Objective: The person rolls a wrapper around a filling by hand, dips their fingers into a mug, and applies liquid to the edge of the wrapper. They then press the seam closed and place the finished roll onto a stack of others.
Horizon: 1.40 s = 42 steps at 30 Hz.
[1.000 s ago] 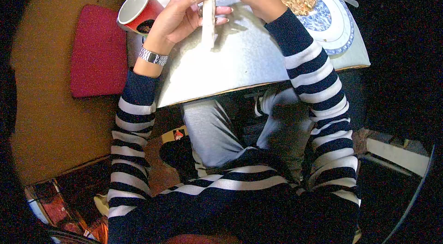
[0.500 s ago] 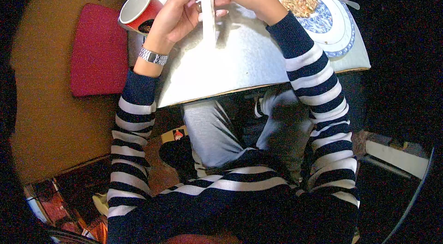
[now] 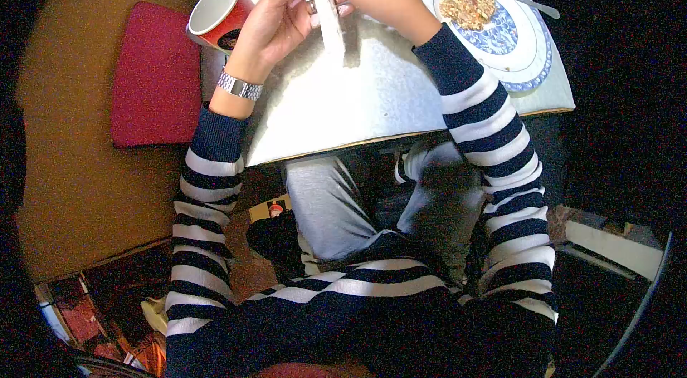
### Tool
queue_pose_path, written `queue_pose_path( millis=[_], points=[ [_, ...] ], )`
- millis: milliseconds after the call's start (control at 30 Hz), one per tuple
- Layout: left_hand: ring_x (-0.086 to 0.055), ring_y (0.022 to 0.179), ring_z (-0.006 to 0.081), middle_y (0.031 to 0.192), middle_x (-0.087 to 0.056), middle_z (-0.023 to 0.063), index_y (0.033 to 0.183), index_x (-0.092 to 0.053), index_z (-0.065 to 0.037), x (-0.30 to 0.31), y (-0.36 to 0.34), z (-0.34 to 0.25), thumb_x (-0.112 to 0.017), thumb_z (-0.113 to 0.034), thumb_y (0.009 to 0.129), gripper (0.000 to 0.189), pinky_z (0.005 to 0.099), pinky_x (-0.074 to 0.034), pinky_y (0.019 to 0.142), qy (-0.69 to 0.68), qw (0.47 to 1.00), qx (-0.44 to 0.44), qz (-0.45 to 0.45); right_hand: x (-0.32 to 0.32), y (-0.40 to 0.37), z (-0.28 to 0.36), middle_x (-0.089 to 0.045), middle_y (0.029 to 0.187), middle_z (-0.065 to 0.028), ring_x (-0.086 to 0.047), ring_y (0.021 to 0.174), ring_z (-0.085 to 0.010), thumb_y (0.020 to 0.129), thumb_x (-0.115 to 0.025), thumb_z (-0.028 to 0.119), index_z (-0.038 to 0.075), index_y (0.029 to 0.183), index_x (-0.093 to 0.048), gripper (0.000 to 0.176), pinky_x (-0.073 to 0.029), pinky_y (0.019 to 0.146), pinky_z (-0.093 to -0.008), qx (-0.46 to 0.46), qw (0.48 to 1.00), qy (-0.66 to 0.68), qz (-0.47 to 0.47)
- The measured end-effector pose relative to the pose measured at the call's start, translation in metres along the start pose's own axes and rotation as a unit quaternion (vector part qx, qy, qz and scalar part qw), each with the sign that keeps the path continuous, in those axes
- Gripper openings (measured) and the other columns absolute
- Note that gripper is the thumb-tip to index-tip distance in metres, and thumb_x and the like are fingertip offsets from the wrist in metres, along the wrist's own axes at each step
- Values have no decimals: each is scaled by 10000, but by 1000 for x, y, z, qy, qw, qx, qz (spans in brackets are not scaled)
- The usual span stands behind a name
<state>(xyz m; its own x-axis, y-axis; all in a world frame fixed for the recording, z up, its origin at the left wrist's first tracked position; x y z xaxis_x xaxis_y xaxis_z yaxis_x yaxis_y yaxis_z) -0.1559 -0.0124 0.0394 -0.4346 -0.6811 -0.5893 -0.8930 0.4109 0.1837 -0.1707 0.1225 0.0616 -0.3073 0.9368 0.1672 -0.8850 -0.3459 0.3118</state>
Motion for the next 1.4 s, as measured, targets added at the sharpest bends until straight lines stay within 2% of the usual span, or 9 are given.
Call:
queue_pose_path(
  millis=[233,267,400,533,633,800,1033,1267,1400],
  points=[
    [-579,1080,382,1183,-550,224,1215,-450,50,0,1,2,-394,-184,999,323,498,-539,887,-11,999,26,-40,3,-4,29,-617,978,-133,-624,860,-190,868,-522,21,-24,1114,-581,257,-495,793,-306,247,947,-157,-132],
    [-579,1082,380,1189,-548,230,1224,-445,53,0,-1,3,-396,-190,999,335,494,-541,883,10,997,19,-77,-1,-11,41,-624,963,-142,-632,853,-216,866,-535,50,-26,1090,-596,244,-487,788,-312,186,966,-122,-132],
    [-478,1220,355,1331,-448,237,1350,-326,22,-3,-9,7,-387,-278,1004,462,468,-436,1000,-31,999,16,36,-59,-8,72,-659,920,-117,-647,750,-207,874,-591,294,11,1041,-626,331,-479,780,-324,499,817,-290,-26],
    [-379,1304,370,1390,-395,226,1388,-271,-28,47,13,33,-376,-348,999,515,483,-289,1103,-84,991,-10,106,-128,25,69,-688,866,-94,-664,777,-260,782,-637,500,98,887,-671,417,-447,790,-458,387,753,-504,171],
    [-412,1292,303,1408,-399,194,1375,-320,-43,42,6,26,-363,-308,1006,457,422,-297,1109,-76,996,21,53,-144,44,64,-667,732,-124,-635,694,-266,773,-594,583,62,832,-672,530,-425,830,-395,330,723,-550,256],
    [-390,1311,264,1425,-378,177,1387,-347,-62,31,1,26,-318,-397,1001,513,397,-322,1103,15,997,18,-67,-157,51,60,-686,801,-113,-664,775,-274,676,-751,438,57,872,-696,432,-467,753,-438,151,689,-584,401],
    [-590,1054,400,1205,-542,239,1238,-421,18,29,15,36,-462,-225,978,358,497,-499,914,-186,975,-5,124,-144,19,52,-679,737,-87,-666,681,-264,719,-713,419,109,807,-701,322,-429,750,-460,232,721,-604,247],
    [-645,919,414,1100,-588,265,1230,-384,31,7,0,44,-406,-198,994,329,476,-555,818,32,984,-129,-121,-138,-20,40,-668,719,-112,-654,651,-284,838,-590,362,115,777,-685,271,-363,869,-528,233,708,-643,175],
    [-634,959,411,1142,-571,262,1258,-364,28,12,3,51,-381,-236,1002,368,465,-546,842,-56,993,-85,-62,-132,-24,27,-664,696,-126,-653,654,-306,867,-558,338,112,864,-674,254,-341,867,-555,248,758,-583,156]
  ],
)
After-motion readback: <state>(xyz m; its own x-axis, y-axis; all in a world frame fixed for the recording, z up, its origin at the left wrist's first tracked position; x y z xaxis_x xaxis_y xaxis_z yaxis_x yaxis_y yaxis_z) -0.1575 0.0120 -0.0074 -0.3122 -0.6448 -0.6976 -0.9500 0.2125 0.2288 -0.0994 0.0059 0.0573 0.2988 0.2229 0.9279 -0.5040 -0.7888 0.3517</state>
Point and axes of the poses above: each hand's wrist, its own y-axis towards the middle knuckle, its own x-axis out of the back of the hand, z = x × y, the point moved 4 cm from there along y, towards the middle knuckle
